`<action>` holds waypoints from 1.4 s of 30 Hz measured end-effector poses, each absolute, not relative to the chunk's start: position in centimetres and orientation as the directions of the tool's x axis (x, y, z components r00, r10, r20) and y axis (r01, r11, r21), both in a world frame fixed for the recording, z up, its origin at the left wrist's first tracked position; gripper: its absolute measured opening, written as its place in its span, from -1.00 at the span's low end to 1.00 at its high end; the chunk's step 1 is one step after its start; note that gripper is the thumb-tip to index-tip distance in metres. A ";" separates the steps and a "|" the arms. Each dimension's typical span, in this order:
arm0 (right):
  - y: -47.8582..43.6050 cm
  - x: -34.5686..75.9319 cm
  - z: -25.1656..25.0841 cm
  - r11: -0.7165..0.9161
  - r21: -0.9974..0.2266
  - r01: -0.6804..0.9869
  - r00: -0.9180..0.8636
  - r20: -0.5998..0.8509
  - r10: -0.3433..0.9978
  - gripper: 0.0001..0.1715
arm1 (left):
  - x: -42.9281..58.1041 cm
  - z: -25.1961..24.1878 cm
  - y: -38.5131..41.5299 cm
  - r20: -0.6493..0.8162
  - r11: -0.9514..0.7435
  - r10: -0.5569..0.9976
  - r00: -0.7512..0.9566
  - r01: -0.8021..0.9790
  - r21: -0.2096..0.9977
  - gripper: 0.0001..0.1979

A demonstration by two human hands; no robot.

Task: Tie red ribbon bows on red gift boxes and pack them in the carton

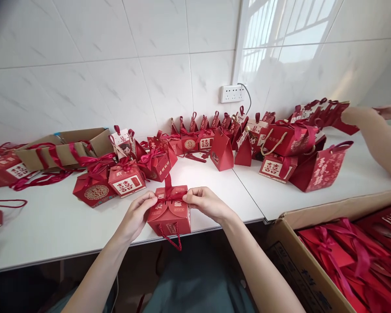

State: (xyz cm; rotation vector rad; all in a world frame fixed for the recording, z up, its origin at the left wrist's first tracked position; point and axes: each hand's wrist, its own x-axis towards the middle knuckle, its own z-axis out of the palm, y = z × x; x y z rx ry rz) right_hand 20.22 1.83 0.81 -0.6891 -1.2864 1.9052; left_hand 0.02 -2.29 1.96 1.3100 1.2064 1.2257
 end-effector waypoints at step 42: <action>1.1 21.2 0.2 -0.272 -0.961 -0.053 -0.491 -0.212 0.845 -0.58 | 3.5 3.5 -4.7 0.539 -0.449 0.826 0.167 0.774 0.448 -0.90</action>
